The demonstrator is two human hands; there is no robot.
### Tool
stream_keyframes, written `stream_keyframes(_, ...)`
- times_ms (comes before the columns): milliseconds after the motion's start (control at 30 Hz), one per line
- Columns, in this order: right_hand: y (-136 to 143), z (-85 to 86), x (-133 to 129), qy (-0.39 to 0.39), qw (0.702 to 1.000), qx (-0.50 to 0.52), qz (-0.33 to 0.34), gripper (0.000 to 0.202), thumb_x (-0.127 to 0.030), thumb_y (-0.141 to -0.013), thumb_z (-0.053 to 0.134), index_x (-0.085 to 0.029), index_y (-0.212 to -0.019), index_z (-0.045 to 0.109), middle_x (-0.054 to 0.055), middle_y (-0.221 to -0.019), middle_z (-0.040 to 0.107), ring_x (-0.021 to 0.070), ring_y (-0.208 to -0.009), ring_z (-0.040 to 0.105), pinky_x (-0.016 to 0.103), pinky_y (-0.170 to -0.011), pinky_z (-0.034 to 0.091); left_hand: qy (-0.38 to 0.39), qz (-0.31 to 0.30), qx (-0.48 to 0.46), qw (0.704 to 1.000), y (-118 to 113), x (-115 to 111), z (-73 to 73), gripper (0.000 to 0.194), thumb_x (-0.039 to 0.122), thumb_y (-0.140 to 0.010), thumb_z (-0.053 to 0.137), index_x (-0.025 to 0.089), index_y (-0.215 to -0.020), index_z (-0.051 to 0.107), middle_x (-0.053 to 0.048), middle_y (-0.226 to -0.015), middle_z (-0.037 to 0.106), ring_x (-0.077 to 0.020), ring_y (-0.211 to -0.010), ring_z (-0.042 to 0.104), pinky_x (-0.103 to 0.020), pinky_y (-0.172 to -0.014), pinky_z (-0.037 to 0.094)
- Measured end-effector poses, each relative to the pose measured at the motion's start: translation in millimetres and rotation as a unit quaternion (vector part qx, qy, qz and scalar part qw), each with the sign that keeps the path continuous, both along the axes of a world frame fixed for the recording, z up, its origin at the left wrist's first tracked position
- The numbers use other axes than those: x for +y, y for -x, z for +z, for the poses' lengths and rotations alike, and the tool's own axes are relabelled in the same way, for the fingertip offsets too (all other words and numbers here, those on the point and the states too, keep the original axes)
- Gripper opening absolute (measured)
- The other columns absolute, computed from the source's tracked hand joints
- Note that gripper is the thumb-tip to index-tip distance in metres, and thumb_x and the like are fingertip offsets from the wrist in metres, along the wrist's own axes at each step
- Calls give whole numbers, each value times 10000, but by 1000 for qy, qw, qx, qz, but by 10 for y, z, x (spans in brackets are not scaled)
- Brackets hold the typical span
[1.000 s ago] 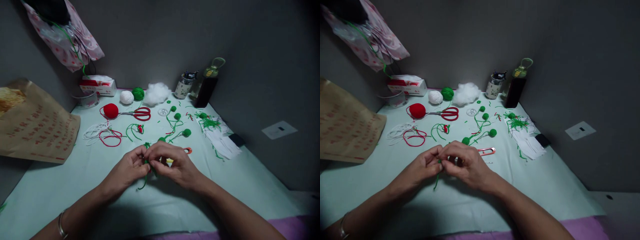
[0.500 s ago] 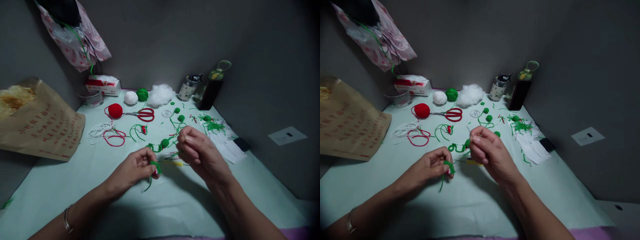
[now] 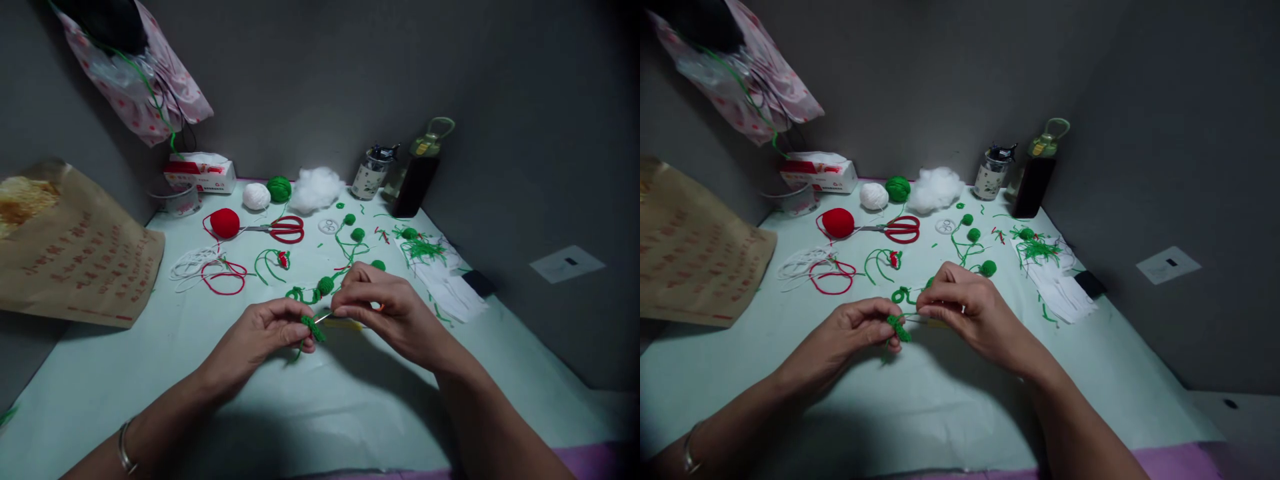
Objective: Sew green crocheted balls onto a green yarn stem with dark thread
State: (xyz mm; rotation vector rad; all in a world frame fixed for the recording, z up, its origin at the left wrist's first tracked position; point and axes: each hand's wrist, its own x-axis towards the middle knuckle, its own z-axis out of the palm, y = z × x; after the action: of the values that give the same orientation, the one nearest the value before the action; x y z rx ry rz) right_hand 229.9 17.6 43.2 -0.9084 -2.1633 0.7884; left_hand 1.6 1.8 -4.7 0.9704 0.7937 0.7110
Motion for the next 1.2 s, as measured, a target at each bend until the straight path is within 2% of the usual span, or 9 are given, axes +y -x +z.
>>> stream_keyframes(233, -13, -11, 8, -20, 999, -34, 3, 130, -192, -947, 602, -153, -913, 722, 41, -816, 582, 127, -757, 559, 258, -650, 440, 2, -5, 0, 1000, 6, -8, 3, 126, 302, -851, 716, 200, -925, 710, -5, -755, 720, -135, -748, 655, -257, -722, 433)
stream_keyframes(567, 39, -40, -6, 2, 999, -37, 22, 115, -189, -939, 618, -172, -899, 724, 29, -816, 592, 119, -770, 567, 253, -678, 447, -3, -19, 4, 1000, 9, -10, 37, 145, 303, -843, 712, 177, -915, 701, -28, -749, 712, -155, -739, 647, -283, -717, 437)
stream_keyframes(800, 25, -47, 10, -1, 999, -36, 12, 129, -209, -948, 605, -175, -894, 716, 32, -817, 600, 125, -765, 565, 262, -673, 448, 11, 3, -19, 1000, -11, -13, 7, 160, 275, -817, 738, 181, -915, 651, -17, -731, 702, -148, -703, 644, -286, -692, 452)
stream_keyframes(1200, 28, -48, 17, 18, 999, -34, 14, 139, -215, -950, 603, -171, -881, 715, 30, -808, 599, 125, -763, 566, 263, -683, 443, 19, 9, -23, 1000, -10, -3, 4, 161, 262, -804, 753, 168, -890, 655, -9, -734, 704, -136, -688, 649, -270, -671, 449)
